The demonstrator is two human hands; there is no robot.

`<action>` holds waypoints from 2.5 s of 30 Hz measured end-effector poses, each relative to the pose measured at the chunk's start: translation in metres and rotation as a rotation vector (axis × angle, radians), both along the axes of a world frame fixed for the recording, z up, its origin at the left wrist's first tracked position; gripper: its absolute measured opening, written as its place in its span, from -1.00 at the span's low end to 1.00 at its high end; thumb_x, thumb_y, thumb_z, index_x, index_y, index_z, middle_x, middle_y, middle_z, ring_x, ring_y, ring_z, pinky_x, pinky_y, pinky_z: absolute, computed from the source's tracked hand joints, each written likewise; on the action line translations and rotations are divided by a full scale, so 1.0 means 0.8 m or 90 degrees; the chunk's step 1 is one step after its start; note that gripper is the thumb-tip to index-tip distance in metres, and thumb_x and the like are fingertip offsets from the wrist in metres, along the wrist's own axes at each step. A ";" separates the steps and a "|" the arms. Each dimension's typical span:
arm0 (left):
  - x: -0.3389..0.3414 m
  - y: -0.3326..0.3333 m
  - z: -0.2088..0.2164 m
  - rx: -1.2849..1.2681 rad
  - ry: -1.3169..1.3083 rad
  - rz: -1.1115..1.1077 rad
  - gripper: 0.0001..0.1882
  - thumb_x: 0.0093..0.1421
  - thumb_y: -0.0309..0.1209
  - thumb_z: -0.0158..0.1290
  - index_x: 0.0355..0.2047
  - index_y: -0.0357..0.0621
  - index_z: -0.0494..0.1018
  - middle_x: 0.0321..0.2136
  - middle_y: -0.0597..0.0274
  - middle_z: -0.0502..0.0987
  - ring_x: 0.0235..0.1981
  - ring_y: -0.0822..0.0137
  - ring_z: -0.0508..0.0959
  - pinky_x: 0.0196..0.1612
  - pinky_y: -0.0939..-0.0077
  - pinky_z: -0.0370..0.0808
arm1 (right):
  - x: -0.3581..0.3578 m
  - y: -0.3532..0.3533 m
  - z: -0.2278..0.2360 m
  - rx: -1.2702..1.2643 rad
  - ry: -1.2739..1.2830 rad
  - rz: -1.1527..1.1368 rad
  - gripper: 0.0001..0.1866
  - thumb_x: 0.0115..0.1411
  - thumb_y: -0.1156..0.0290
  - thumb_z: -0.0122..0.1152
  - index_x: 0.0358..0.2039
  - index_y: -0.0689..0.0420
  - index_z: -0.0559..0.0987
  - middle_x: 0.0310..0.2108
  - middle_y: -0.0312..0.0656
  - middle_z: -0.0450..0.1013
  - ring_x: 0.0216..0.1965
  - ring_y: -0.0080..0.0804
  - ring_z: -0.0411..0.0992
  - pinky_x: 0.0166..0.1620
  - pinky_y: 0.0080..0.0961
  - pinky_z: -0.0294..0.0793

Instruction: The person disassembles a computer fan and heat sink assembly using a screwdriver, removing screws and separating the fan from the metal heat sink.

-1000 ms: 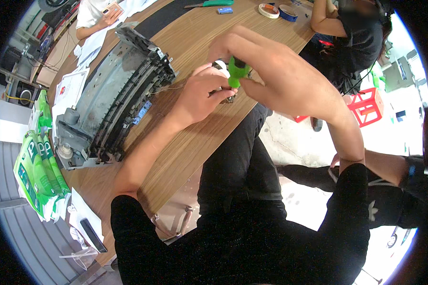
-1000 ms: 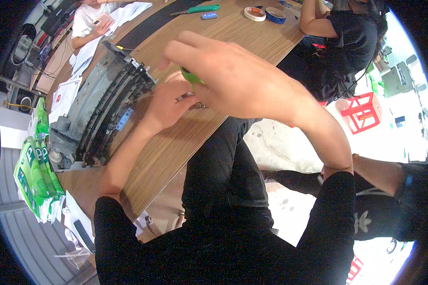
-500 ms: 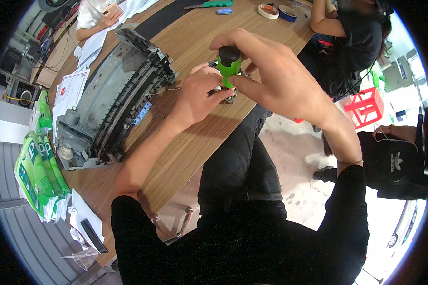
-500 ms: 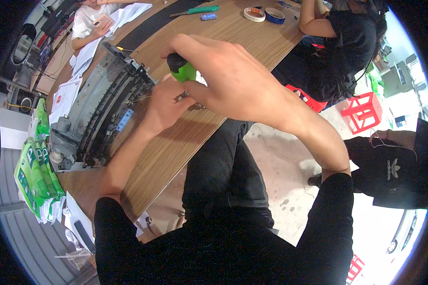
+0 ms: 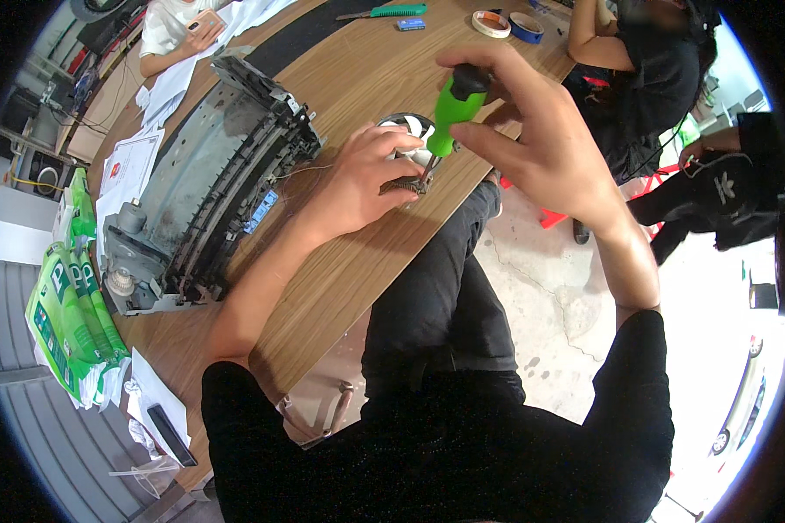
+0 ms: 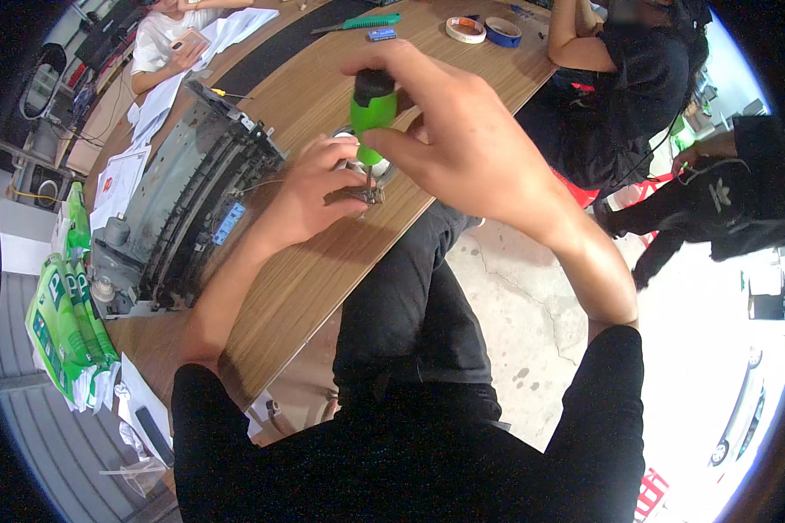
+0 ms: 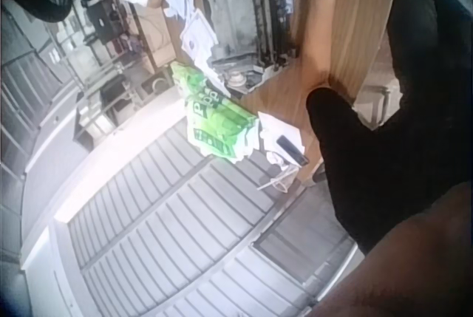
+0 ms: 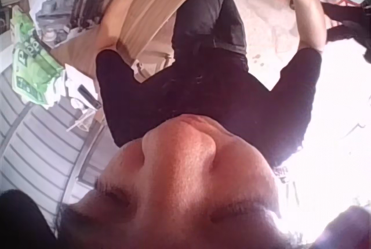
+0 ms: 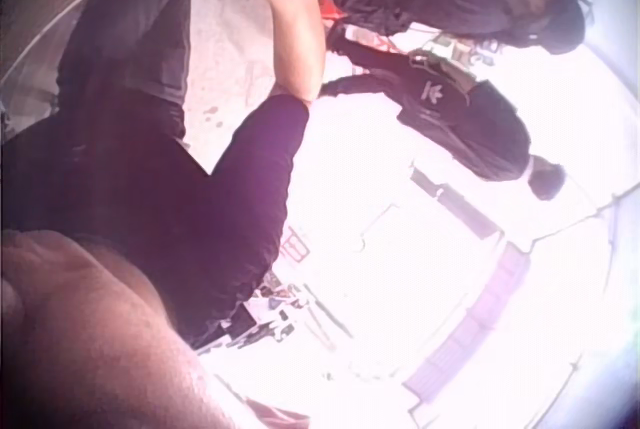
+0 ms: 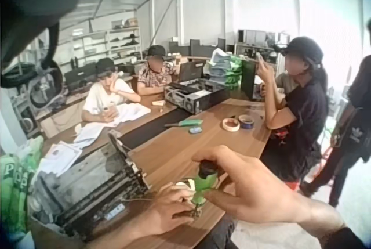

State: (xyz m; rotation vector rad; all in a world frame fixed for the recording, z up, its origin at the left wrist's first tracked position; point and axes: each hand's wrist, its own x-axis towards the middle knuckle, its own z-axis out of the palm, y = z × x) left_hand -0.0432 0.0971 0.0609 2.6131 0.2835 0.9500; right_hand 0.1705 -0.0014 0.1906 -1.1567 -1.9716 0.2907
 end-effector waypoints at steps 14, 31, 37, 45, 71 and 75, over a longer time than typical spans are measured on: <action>-0.046 -0.116 -0.027 0.193 0.498 0.364 -0.84 0.20 -0.46 0.08 -0.22 -0.12 0.37 -0.37 0.11 0.48 -0.29 0.14 0.61 -0.39 0.32 0.57 | 0.081 -0.103 -0.129 -0.168 0.522 -0.260 -0.52 0.26 0.49 0.25 0.19 0.18 0.40 -0.11 -0.25 0.41 -0.08 -0.50 0.43 0.01 -0.50 0.48; -0.086 -0.073 -0.028 0.097 0.398 0.445 -0.87 0.19 -0.59 0.02 -0.29 -0.16 0.31 -0.33 0.06 0.47 -0.27 0.09 0.62 -0.34 0.27 0.62 | 0.071 -0.126 -0.189 -0.298 0.632 -0.303 -0.57 0.27 0.37 0.30 0.10 0.25 0.50 -0.24 -0.29 0.49 -0.23 -0.54 0.47 -0.18 -0.53 0.49; -0.047 -0.069 0.010 -0.002 0.198 0.332 -0.66 0.27 -0.45 0.12 0.01 -0.27 0.37 -0.13 -0.07 0.50 -0.13 -0.03 0.60 -0.17 0.16 0.60 | 0.062 -0.129 -0.185 -0.301 0.629 -0.290 -0.63 0.25 0.43 0.33 0.04 0.24 0.51 -0.24 -0.28 0.50 -0.22 -0.56 0.47 -0.16 -0.53 0.48; -0.014 -0.042 -0.032 -0.006 0.079 0.218 -0.35 0.23 -0.39 0.21 0.30 -0.22 0.27 0.36 -0.18 0.19 0.38 -0.22 0.20 0.36 -0.01 0.21 | 0.032 -0.147 -0.211 -0.284 0.482 -0.289 -0.61 0.19 0.59 0.37 0.02 0.28 0.48 -0.20 -0.19 0.50 -0.14 -0.50 0.50 -0.12 -0.50 0.61; -0.024 -0.032 -0.023 -0.225 -0.055 0.298 -0.75 0.14 -0.60 0.29 -0.20 -0.30 0.49 -0.33 0.13 0.57 -0.39 0.34 0.61 -0.33 0.48 0.55 | 0.015 -0.140 -0.244 -0.344 0.323 -0.249 -0.74 0.16 0.45 0.42 -0.19 0.25 0.57 -0.40 -0.21 0.57 -0.33 -0.48 0.54 -0.22 -0.47 0.53; -0.021 -0.032 -0.027 -0.237 -0.064 0.266 -0.80 0.14 -0.61 0.26 -0.26 -0.28 0.48 -0.31 0.11 0.53 -0.36 0.22 0.61 -0.35 0.40 0.57 | 0.016 -0.129 -0.223 -0.274 0.535 -0.182 -0.74 0.25 0.51 0.36 -0.11 0.27 0.50 -0.23 -0.14 0.54 -0.23 -0.44 0.53 -0.12 -0.47 0.54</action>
